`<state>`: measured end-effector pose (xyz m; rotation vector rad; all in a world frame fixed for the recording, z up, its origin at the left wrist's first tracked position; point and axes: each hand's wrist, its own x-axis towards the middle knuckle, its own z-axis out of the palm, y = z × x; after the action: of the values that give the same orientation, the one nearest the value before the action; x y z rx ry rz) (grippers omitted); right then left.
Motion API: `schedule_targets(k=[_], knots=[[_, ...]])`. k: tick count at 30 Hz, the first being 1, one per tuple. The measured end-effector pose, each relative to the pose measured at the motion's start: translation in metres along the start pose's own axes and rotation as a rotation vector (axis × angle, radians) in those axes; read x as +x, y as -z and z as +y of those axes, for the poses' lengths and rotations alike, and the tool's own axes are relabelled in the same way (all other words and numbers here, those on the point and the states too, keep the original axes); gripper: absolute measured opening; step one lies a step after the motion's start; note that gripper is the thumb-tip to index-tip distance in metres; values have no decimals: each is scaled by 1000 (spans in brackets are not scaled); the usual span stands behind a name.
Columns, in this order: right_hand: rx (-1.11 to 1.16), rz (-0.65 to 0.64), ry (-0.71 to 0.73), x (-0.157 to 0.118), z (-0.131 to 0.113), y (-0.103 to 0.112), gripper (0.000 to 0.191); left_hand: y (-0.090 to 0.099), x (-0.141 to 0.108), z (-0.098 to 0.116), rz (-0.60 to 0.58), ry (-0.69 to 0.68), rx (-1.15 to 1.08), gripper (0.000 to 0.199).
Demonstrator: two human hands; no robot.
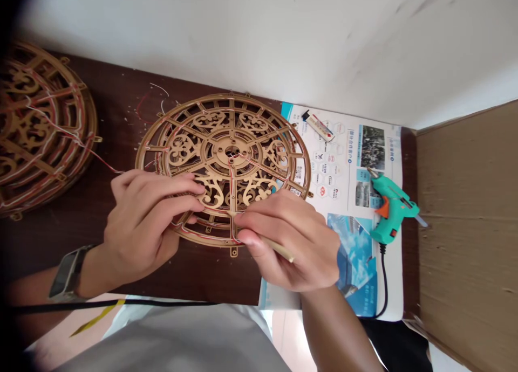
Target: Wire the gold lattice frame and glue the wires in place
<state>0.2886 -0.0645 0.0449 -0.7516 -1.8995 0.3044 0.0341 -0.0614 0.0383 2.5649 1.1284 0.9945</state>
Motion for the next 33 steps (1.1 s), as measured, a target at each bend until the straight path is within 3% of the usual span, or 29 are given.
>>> schedule_targets(k=[20,26,30,33], knots=[[-43,20,21,1,2,2,10,-2,0,0,0,16,-28,26],[-208,242,-49,-1,0,-1,13,-2,-1,-1,-8,22,-67,29],[-422,402,-259,2,8,20,24,-3,0,-2,8,27,-90,29],[-750,353,-487,-3,28,54,31,-4,-2,-3,13,5,-111,28]])
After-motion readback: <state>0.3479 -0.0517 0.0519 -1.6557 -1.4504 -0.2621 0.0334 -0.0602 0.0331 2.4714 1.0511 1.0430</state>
